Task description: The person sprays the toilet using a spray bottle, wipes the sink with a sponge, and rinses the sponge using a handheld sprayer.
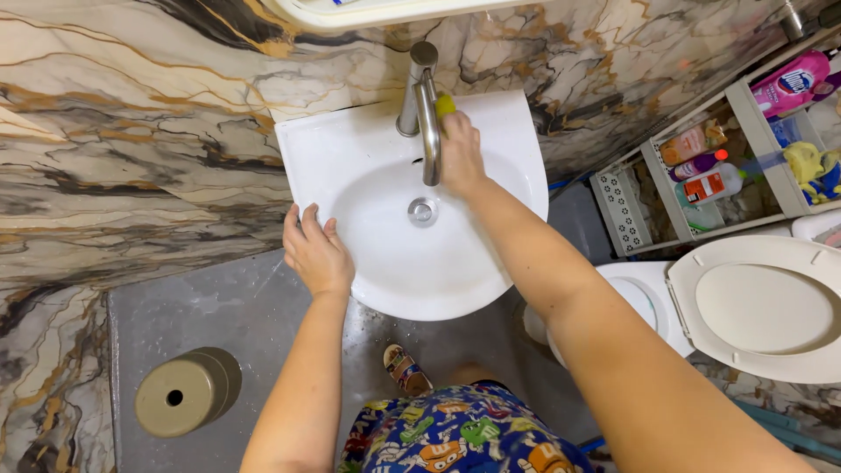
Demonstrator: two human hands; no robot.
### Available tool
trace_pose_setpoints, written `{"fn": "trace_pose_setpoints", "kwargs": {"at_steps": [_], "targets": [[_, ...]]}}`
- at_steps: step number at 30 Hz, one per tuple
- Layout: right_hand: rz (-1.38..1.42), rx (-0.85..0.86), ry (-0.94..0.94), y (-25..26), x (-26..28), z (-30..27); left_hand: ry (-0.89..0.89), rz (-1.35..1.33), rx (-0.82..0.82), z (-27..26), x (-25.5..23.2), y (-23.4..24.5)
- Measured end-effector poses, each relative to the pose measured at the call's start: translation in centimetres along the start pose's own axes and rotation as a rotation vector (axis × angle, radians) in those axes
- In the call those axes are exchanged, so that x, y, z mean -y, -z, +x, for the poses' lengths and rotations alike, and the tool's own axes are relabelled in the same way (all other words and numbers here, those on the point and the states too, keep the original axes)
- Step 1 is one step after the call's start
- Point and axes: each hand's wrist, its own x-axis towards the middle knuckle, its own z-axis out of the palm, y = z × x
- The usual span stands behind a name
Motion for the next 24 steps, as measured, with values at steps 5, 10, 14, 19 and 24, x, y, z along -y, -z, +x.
{"fn": "trace_pose_setpoints", "kwargs": {"at_steps": [5,10,14,19,24], "targets": [[0.036,0.085,-0.475,7.5,-1.7,0.3,0.004,0.012,-0.022,0.0,-0.1,0.0],[-0.426,0.186,0.058,9.7,-1.2,-6.3,0.003,0.001,-0.008,0.1,-0.4,0.3],[-0.354,0.206,-0.107,10.1,-2.2,-4.0,-0.002,0.021,0.002,0.2,-0.5,0.4],[-0.218,0.16,-0.415,7.8,-2.2,3.2,0.032,0.046,0.026,-0.2,-0.7,0.4],[-0.226,0.054,-0.475,9.9,-2.6,-5.9,0.07,0.083,0.025,0.0,-1.4,0.4]]}}
